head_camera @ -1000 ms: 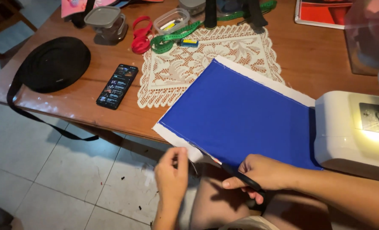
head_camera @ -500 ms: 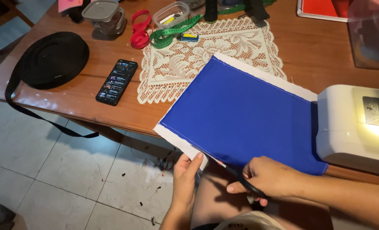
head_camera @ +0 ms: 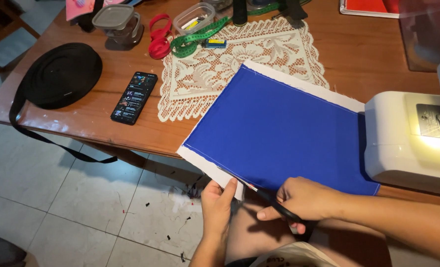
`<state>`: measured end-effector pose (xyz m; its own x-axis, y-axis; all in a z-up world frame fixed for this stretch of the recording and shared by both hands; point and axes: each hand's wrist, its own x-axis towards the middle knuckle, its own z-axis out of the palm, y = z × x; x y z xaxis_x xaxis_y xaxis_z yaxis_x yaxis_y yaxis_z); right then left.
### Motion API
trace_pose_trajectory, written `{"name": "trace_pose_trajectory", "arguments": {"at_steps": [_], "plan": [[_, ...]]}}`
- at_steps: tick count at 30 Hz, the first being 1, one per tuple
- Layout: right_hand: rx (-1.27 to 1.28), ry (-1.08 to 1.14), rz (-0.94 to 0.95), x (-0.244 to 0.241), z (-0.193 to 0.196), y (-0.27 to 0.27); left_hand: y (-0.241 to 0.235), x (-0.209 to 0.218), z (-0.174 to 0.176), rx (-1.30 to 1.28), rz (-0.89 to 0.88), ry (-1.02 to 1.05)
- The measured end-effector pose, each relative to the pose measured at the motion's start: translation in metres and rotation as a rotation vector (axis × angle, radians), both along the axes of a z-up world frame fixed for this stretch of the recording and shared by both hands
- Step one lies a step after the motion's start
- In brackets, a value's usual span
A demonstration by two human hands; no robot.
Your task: Cutting a rectangular piece of blue fabric with white borders using scissors on a wooden table.
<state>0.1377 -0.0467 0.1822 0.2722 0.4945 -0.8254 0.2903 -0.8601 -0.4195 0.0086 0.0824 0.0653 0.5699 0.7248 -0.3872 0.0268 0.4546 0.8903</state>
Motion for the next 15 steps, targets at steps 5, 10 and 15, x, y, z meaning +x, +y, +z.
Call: {"name": "trace_pose_trajectory", "arguments": {"at_steps": [5,10,15], "plan": [[0.006,0.083,-0.046,0.002,-0.006,0.004,-0.003,-0.001,-0.006,-0.038,0.005,-0.056],[-0.002,0.102,-0.074,0.000,0.001,0.007,-0.005,-0.002,-0.004,-0.063,0.034,-0.060],[0.001,0.051,-0.045,0.000,-0.008,0.004,-0.003,-0.004,-0.016,-0.022,0.017,-0.099]]}}
